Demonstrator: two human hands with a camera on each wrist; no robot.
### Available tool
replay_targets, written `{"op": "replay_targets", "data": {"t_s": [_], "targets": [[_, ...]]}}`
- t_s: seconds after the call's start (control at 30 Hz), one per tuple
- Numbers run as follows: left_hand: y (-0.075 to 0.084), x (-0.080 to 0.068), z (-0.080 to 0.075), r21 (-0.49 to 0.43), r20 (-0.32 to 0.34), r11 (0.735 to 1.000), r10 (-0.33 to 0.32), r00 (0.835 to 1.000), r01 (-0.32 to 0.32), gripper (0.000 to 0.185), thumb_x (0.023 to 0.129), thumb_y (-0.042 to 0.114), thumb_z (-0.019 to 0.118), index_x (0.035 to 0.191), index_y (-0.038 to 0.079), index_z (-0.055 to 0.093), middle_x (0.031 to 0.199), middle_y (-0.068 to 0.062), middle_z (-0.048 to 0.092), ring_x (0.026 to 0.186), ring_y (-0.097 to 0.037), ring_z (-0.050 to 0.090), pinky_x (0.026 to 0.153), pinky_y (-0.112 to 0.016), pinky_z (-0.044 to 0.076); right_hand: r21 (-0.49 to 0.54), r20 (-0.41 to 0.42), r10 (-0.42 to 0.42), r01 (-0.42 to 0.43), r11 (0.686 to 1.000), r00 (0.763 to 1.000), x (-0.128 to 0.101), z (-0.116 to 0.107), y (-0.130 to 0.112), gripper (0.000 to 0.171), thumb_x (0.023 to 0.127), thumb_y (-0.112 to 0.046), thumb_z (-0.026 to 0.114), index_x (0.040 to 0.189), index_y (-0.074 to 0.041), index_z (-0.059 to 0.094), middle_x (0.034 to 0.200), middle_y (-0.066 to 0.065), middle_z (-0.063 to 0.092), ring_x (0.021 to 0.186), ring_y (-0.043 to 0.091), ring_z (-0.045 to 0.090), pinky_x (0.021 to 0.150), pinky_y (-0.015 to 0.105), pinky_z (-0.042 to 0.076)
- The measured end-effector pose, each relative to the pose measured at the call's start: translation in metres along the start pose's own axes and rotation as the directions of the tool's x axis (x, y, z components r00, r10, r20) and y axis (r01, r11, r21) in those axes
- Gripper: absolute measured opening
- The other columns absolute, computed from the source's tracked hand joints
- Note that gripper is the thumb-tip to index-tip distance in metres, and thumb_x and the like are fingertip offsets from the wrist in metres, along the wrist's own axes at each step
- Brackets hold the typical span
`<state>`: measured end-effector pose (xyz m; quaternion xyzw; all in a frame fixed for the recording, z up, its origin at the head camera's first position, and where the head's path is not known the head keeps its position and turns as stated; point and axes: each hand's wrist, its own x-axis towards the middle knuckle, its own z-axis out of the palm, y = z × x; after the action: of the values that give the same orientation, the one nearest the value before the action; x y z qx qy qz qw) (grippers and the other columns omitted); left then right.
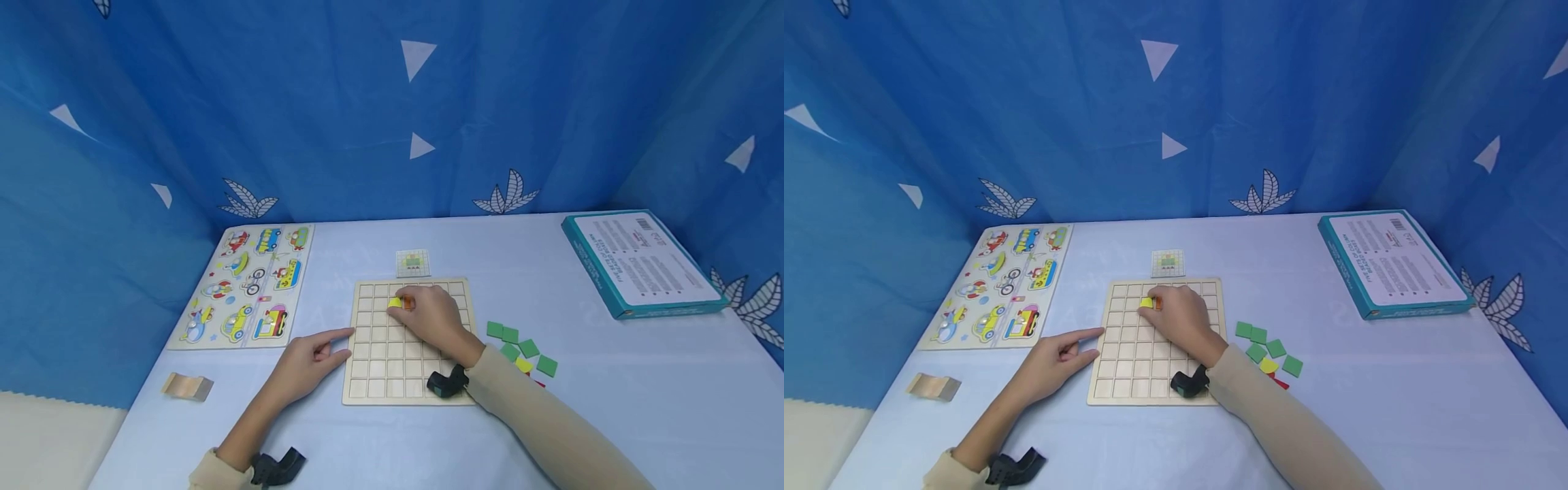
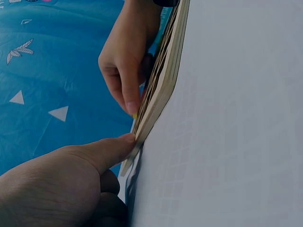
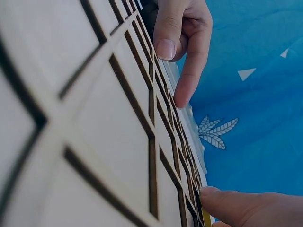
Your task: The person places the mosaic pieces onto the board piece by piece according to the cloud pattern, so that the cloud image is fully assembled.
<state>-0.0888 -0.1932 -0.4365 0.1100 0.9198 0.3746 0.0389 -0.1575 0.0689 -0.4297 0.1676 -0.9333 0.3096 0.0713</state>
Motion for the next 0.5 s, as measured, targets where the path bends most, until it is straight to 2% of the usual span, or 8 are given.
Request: {"op": "replay_targets", "data": {"t_s": [0.33, 0.5], "targets": [[-0.0008, 0.0007, 0.0000, -0.006, 0.007, 1.000, -0.012, 1.000, 0.012, 0.037, 0.092, 0.034, 0.079, 0.128, 0.030, 0.072, 0.056, 0.010, 0.040, 0.051, -0.006, 0.034, 0.053, -0.025, 0.032, -0.005, 0.003, 0.016, -0.016, 1.000, 1.000, 0.0005, 0.0023, 0.0022, 0.033, 0.088, -0.036, 0.083, 0.112, -0.015, 0.079, 0.074, -0.009, 0.065, 0.060, 0.006, 0.052, 0.054, 0.027, 0.041], [-0.0011, 0.0005, -0.0003, -0.011, 0.005, 1.000, -0.005, 1.000, 0.005, 0.037, 0.092, 0.033, 0.078, 0.129, 0.030, 0.072, 0.056, 0.011, 0.040, 0.052, -0.005, 0.034, 0.053, -0.025, 0.033, -0.026, 0.021, -0.036, 0.037, 0.999, 0.999, 0.0007, 0.0023, 0.0040, 0.031, 0.091, -0.035, 0.079, 0.119, -0.021, 0.078, 0.063, -0.012, 0.054, 0.053, 0.007, 0.047, 0.047, 0.027, 0.036]]}}
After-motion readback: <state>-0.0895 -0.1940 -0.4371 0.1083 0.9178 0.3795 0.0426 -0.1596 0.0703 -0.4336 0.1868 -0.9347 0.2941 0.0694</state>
